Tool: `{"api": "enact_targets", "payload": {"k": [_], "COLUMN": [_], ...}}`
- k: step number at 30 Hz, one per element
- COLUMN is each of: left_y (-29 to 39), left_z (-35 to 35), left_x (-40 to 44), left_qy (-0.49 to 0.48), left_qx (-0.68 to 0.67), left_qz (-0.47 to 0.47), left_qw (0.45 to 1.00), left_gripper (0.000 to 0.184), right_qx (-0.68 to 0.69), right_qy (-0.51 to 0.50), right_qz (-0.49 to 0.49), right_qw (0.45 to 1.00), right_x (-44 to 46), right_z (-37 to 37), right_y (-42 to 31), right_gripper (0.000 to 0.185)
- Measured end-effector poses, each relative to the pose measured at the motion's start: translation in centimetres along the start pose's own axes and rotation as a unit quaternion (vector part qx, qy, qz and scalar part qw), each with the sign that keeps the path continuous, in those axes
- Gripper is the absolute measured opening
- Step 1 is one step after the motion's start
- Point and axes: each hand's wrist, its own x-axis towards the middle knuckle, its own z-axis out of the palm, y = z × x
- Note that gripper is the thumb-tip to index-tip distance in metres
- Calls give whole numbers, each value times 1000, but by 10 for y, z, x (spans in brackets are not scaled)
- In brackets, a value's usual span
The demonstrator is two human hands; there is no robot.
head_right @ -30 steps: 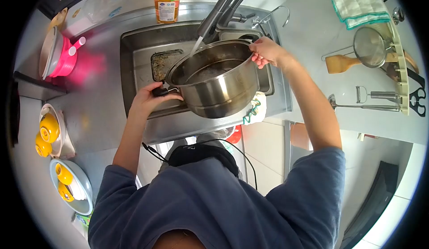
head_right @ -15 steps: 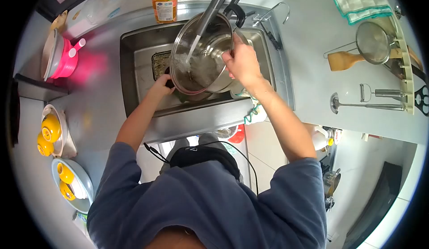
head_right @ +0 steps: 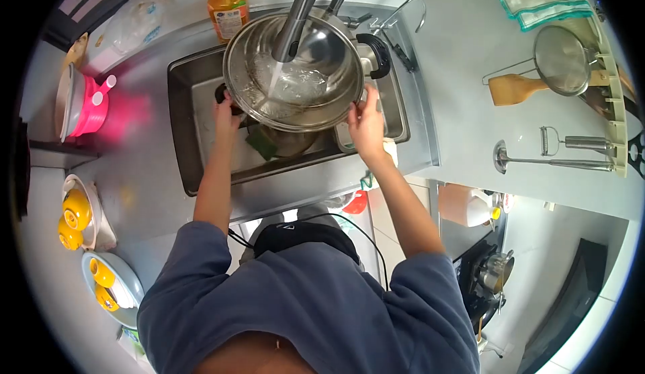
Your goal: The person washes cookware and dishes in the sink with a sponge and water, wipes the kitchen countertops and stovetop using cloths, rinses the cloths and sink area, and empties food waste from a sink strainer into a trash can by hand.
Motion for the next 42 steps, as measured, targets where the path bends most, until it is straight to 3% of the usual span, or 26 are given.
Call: {"api": "enact_targets", "payload": {"k": [1, 3, 4, 6, 8, 10, 12, 14, 15, 16, 18, 19, 22, 24, 25, 27, 29, 30, 31, 33, 35, 37, 38, 39, 41, 42], "left_y": [8, 24, 33, 57, 79, 103, 116, 114, 112, 105, 104, 104, 117, 119, 120, 124, 123, 122, 125, 131, 153, 158, 161, 162, 163, 166], "left_z": [-11, -31, -29, -26, -10, 0, 38, 52, 61, 69, 73, 90, 112, 103, 105, 106, 101, 102, 104, 105, 111, 89, 87, 89, 103, 108], "left_x": [7, 16, 13, -4, -37, -68, -105, -117, -122, -128, -126, -129, -114, -93, -87, -80, -74, -67, -68, -70, -73, -64, -61, -61, -60, -65], "left_qy": [2, -70, -66, 10, 2, 70, 55, 30, 30, 33, 21, 41, 50, 36, 37, 41, 43, 42, 46, 51, 36, 43, 40, 40, 98, 98], "left_qx": [3, 58, 62, 168, 161, 396, 471, 452, 455, 453, 461, 427, 317, 301, 307, 321, 302, 284, 294, 322, 252, 215, 174, 174, 148, 148], "left_qz": [2, 99, 104, 222, 269, 348, 372, 365, 344, 320, 309, 280, 217, 216, 215, 148, 121, 94, 75, 61, -33, -66, -94, -94, -129, -130], "left_qw": [1000, 991, 990, 961, 950, 846, 798, 813, 821, 831, 831, 859, 922, 928, 926, 935, 945, 953, 952, 943, 967, 973, 979, 979, 976, 976], "left_gripper": [19, 16, 16, 9, 4, 8, 6, 4, 7, 10, 14, 12, 19, 28, 28, 40, 43, 46, 49, 51, 57, 52, 49, 49, 33, 33], "right_qx": [48, 123, 129, 278, 330, 444, 521, 501, 316, 248, -9, -4, -84, -363, -360, -260, -190, -187, -26, 135, -95, -191, -214, -128, 22, 12], "right_qy": [10, 12, 8, -10, -36, -60, -67, -50, -19, 13, 119, 119, 21, -17, -125, -460, -610, -609, -666, -698, -522, -309, -212, -208, 17, 50], "right_qz": [4, 26, 25, 97, 115, 100, 112, 132, 60, 38, -136, -134, -215, -385, -377, -251, -278, -275, -177, -66, -372, -500, -525, -519, -347, -366], "right_qw": [999, 992, 991, 956, 936, 888, 844, 854, 947, 968, 984, 984, 973, 849, 844, 811, 717, 721, 724, 700, 762, 786, 796, 819, 937, 929], "right_x": [4, 10, 15, 21, 23, 31, 37, 37, 39, 39, 49, 51, 57, 66, 59, 38, 39, 31, 11, 10, 70, 100, 123, 124, 162, 159], "right_z": [14, 42, 59, 93, 131, 180, 213, 228, 242, 224, 218, 221, 247, 291, 297, 259, 249, 262, 287, 282, 226, 209, 181, 185, 129, 124], "right_y": [10, 24, 30, 40, 51, 61, 60, 57, 48, 17, -9, -9, -3, 12, -1, -43, -61, -49, -25, 0, 30, 45, 44, 49, 47, 48], "right_gripper": [50, 45, 45, 44, 44, 40, 38, 43, 52, 63, 73, 73, 64, 59, 58, 55, 55, 55, 51, 47, 41, 36, 40, 31, 42, 44]}}
